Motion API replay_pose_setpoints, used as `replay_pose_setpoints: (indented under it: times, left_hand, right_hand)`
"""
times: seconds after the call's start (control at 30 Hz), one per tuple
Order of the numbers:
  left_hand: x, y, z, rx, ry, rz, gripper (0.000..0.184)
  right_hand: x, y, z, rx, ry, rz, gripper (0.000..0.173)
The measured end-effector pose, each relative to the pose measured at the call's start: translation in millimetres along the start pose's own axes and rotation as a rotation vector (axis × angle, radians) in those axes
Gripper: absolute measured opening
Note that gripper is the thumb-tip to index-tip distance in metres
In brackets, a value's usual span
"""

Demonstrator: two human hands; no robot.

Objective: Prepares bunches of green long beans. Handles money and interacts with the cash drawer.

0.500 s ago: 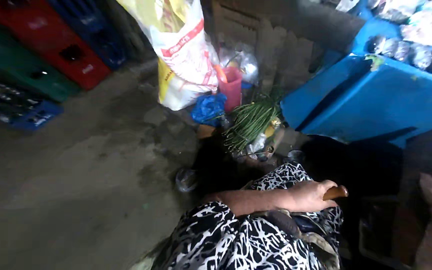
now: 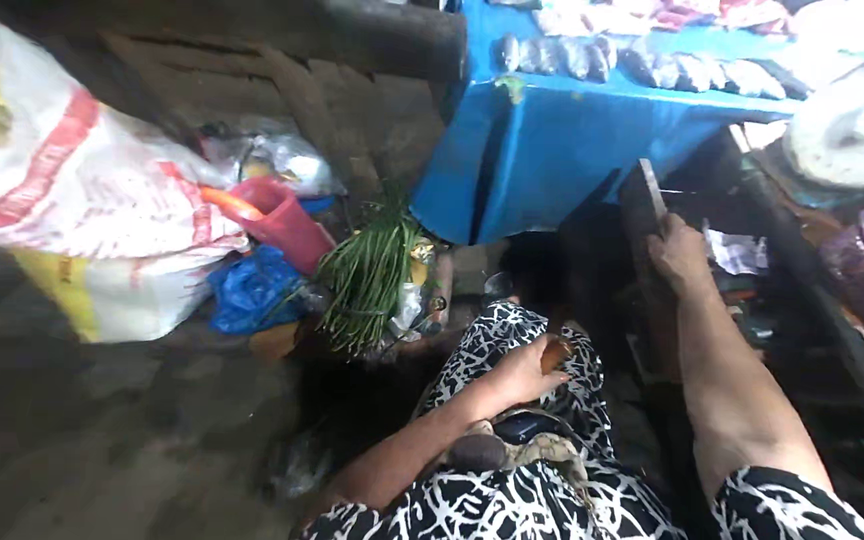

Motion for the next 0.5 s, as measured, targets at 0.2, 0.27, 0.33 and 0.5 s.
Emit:
replay_pose_setpoints:
  times: [0.2,0.27,0.33,0.5]
  left_hand:
    - [2.4,-6.0,-8.0,-0.103,-0.014,-0.074,0.068]
    - [3.0,-7.1,-8.7,-0.110,-0.030,-0.070,0.068]
    - [1.5,-7.8,-9.5,-0.125,-0.038,-0.080,0.069]
    - [4.5,-10.4,-12.5,-0.232,-0.036,-0.212,0.071]
  right_hand:
    - [-2.7,2.4,-3.1,0.000,-0.019,0.018,0.049]
    - [1.8,-0.4,-5.3,0.007,-0.013,0.012,0.047]
    - [3.2,-2.6,-2.5,0.018,-0.003,-0.012,0.047]
    - [-6.7,2.3,-5.3,-0.007,-0.042,-0.006,0.050]
Point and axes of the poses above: each hand's wrist, its own z-axis away from the middle knuckle, its own y-axis out of the back of the hand, x = y × z, the point moved 1 cm from there along -z, towards the middle knuckle, and after that the axes turned 1 degree about y, right-handed, at the moved point
